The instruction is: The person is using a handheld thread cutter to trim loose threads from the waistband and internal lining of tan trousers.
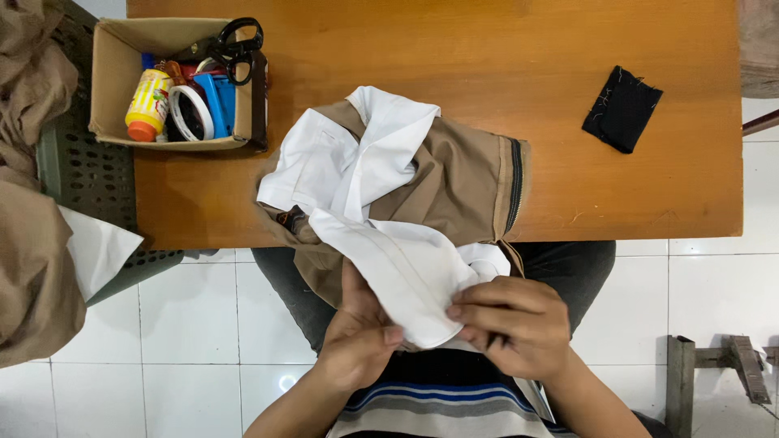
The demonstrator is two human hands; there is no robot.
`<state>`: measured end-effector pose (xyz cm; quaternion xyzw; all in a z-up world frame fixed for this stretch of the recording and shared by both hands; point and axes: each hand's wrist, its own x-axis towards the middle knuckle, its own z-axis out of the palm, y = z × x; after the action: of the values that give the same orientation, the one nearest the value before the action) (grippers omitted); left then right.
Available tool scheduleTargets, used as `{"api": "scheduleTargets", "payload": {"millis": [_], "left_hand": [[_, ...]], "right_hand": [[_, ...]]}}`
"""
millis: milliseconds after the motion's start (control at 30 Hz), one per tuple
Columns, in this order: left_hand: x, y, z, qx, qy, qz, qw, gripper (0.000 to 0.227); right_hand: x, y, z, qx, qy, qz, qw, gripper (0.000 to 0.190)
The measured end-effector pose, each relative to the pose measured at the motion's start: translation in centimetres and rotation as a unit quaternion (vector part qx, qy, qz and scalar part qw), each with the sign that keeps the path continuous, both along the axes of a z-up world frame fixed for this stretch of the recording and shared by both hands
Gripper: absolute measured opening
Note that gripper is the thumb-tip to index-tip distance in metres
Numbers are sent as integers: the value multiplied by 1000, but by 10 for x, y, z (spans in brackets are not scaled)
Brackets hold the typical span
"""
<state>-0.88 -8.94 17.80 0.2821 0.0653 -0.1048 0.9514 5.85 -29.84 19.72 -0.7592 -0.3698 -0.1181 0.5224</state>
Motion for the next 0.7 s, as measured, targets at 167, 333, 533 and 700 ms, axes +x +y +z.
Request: {"api": "scheduleTargets", "payload": {"millis": [167, 333, 533, 700], "left_hand": [[7, -4, 35, 192, -27, -9, 981, 101], [1, -6, 41, 193, -14, 9, 981, 89], [0, -8, 47, 198, -14, 18, 980, 107], [12, -15, 64, 288, -25, 29, 957, 109]], "right_hand": [[-2, -5, -8, 57, 147, -54, 986, 15], [-1, -5, -20, 60, 166, -88, 980, 17], [-7, -29, -13, 7, 213, -74, 974, 46], [-20, -52, 13, -17, 191, -31, 981, 46]]}}
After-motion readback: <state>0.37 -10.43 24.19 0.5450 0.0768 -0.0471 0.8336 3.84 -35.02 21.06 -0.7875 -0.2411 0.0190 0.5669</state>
